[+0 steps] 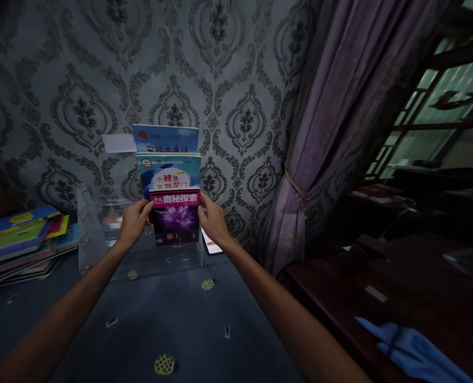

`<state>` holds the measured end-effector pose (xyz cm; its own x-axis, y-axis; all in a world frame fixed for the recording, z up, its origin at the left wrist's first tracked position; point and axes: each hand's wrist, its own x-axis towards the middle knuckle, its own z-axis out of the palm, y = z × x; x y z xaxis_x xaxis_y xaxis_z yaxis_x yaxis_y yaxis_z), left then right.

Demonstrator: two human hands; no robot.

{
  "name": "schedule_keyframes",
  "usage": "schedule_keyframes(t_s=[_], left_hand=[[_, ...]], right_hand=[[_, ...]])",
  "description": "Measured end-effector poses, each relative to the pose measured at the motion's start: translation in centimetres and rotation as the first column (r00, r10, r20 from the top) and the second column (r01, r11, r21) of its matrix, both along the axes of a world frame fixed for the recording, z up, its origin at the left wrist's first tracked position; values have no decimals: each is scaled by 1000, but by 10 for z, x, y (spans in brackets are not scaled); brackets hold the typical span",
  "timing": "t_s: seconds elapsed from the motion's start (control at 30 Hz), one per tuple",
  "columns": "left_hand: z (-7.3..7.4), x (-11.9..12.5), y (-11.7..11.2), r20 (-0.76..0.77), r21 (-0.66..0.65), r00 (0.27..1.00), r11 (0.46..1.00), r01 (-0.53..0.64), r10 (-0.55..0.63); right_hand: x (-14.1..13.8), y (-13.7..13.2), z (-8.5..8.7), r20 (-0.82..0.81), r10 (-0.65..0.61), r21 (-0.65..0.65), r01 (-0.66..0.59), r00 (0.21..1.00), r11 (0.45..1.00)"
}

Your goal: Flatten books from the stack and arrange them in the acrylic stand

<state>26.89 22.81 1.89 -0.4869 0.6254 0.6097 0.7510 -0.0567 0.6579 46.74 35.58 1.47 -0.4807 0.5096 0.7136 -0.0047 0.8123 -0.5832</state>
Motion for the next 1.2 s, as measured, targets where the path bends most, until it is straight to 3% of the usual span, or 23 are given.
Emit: schedule_keyframes(t_s=[0.3, 0.67, 0.93, 1.2], left_hand=[[-3, 1, -3, 54, 48, 993, 994, 103, -106], [-9, 2, -7, -9, 24, 994, 994, 108, -108], [-12, 7, -10, -98, 16, 995, 1000, 27, -25], [-13, 6, -14, -99, 0, 994, 999, 42, -41]], right_hand=[[5, -7, -1, -2, 1, 17, -1, 1000, 1000], [12, -14, -3, -5, 19, 0, -19, 1000, 1000], [16, -22, -5, -8, -21, 32, 21, 1000, 999], [17, -25, -7, -3, -30, 29, 30, 1000, 999]])
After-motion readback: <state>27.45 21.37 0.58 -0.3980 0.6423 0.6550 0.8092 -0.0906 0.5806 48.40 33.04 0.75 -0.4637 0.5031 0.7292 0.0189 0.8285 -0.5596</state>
